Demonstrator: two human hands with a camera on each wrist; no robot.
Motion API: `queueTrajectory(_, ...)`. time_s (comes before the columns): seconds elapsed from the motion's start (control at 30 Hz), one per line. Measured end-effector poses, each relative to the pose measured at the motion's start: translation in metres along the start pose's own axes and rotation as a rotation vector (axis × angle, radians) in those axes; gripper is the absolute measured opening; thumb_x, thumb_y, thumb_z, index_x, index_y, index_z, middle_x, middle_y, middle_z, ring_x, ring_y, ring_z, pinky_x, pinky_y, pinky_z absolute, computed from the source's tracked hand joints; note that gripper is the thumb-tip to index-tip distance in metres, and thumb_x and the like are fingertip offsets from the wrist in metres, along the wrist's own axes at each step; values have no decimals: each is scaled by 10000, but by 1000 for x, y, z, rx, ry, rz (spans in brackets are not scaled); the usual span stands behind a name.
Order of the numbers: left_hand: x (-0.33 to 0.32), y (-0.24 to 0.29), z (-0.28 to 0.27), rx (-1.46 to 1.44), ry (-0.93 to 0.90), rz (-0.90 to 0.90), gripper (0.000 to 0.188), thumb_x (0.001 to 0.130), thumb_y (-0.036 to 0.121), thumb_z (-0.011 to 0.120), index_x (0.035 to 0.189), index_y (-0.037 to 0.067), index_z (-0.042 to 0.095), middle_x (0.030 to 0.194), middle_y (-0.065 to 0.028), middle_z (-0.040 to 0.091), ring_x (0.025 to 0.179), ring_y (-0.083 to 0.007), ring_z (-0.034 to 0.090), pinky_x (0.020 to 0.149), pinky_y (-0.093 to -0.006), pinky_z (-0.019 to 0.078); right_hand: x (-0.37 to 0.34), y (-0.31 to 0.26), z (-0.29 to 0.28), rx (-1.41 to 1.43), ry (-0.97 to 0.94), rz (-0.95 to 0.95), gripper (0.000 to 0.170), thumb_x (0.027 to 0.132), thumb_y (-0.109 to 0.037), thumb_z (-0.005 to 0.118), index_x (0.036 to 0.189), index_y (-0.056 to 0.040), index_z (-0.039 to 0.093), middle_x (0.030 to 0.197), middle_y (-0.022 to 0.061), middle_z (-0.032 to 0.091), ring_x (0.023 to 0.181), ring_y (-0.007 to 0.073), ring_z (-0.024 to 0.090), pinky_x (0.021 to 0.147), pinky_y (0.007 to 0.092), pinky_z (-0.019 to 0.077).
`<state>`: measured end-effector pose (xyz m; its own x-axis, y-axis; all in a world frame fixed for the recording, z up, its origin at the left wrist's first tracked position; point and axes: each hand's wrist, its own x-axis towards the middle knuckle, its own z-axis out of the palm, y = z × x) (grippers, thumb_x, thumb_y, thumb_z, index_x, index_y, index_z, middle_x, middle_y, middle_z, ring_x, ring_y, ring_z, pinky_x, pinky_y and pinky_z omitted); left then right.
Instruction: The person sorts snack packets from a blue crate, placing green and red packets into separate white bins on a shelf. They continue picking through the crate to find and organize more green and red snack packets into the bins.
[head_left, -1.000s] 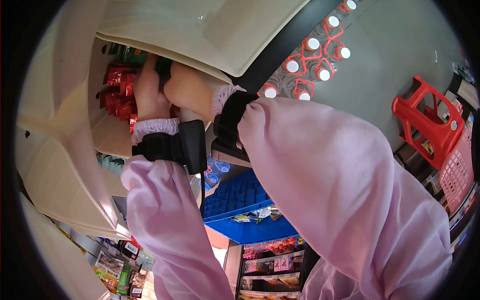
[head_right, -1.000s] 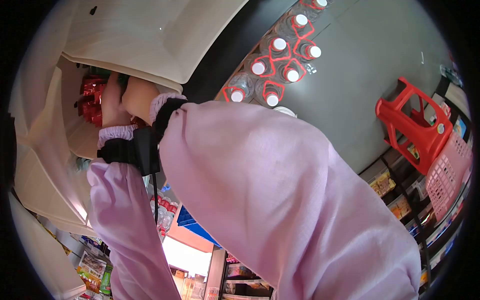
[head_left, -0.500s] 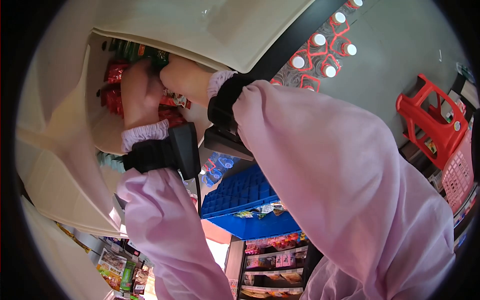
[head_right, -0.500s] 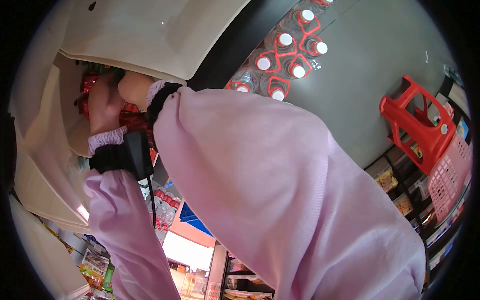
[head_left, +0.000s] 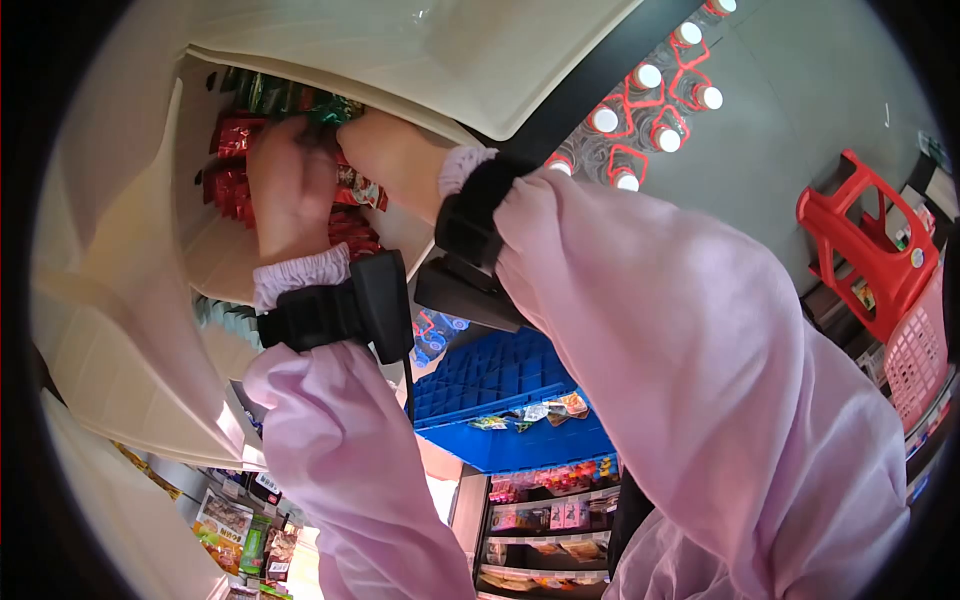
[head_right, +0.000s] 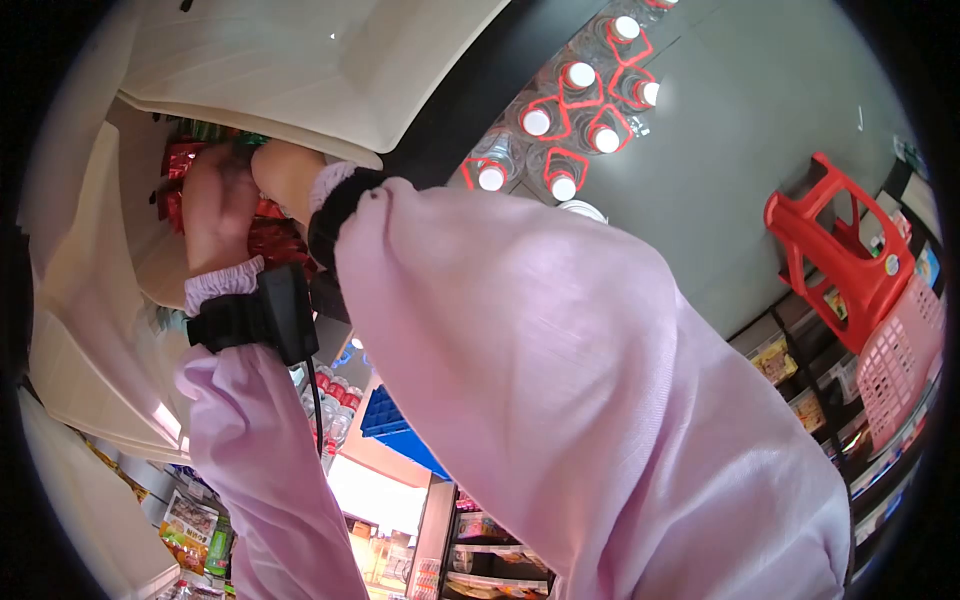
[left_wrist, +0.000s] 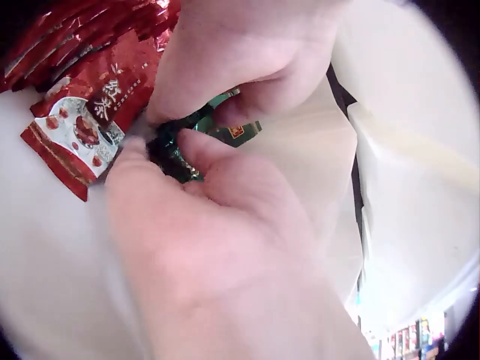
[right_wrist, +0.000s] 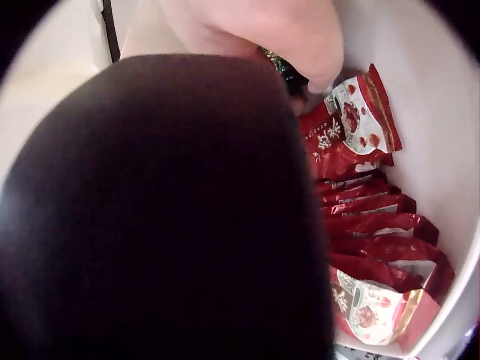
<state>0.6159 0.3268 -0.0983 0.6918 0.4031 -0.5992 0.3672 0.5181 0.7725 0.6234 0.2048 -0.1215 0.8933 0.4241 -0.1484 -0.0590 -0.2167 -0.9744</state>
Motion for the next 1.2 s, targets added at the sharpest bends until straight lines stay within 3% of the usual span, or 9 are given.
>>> queueTrajectory(0.2,-13,-5,-4,-2,-32,23,180,752,-40,454,929,-20,475,915,-125,517,856,-221,493,785,-326,400,-11,8,-5,-57,3,-157,200,675,-95,485,769,61,568,794,252,564,748,404,539,696,411,433)
queueTrajectory(0.37,-30,-1,17,-13,75,83,188,756,-30,471,944,-18,463,917,-122,517,872,-220,493,789,-328,400,-16,-7,-7,-20,-23,128,191,670,-105,490,735,55,571,776,253,563,743,406,538,693,423,432)
queueTrajectory(0.43,-27,0,7,-1,-39,25,197,754,-25,478,950,-26,457,929,-129,513,877,-220,492,793,-333,400,-14,-9,-3,20,-30,270,195,670,-104,490,745,58,570,783,259,562,751,408,538,693,425,434)
queueTrajectory(0.57,-28,-4,6,4,-117,11,211,746,-18,481,954,-41,450,943,-130,503,868,-215,494,790,-335,404,-6,13,12,-175,64,-7,180,654,-102,510,735,44,576,764,240,549,739,368,547,649,399,445)
queueTrajectory(0.67,-27,-2,4,-18,22,0,226,737,-40,458,963,-42,452,956,-126,499,852,-202,495,769,-317,413,-9,30,16,-209,123,-166,132,622,-94,545,682,17,585,657,187,525,671,300,563,564,367,455)
queueTrajectory(0.73,-19,3,-2,95,25,128,286,732,-57,437,1018,-46,443,977,-127,498,850,-196,495,757,-305,415,-22,13,-6,-129,11,-87,148,647,-90,534,704,42,568,658,205,520,685,329,558,582,381,453)
queueTrajectory(0.93,-11,9,35,605,124,549,424,706,-54,399,1128,-48,432,983,-146,518,861,-221,496,763,-289,404,-30,-32,-19,356,140,354,260,703,-79,475,880,110,501,841,318,510,762,448,508,677,429,430)
queueTrajectory(1.07,41,11,-2,1268,79,848,369,692,27,423,1042,-30,523,974,-211,533,895,-330,484,814,-359,380,-29,-23,-12,284,211,312,319,688,-81,467,923,134,468,905,350,483,841,461,481,738,442,401)
queueTrajectory(1.2,47,15,-11,1539,172,853,319,714,120,476,989,-17,559,979,-243,532,933,-384,456,850,-408,350,-33,-22,-14,235,171,327,296,678,-62,463,886,149,463,896,357,475,874,472,459,766,446,381)
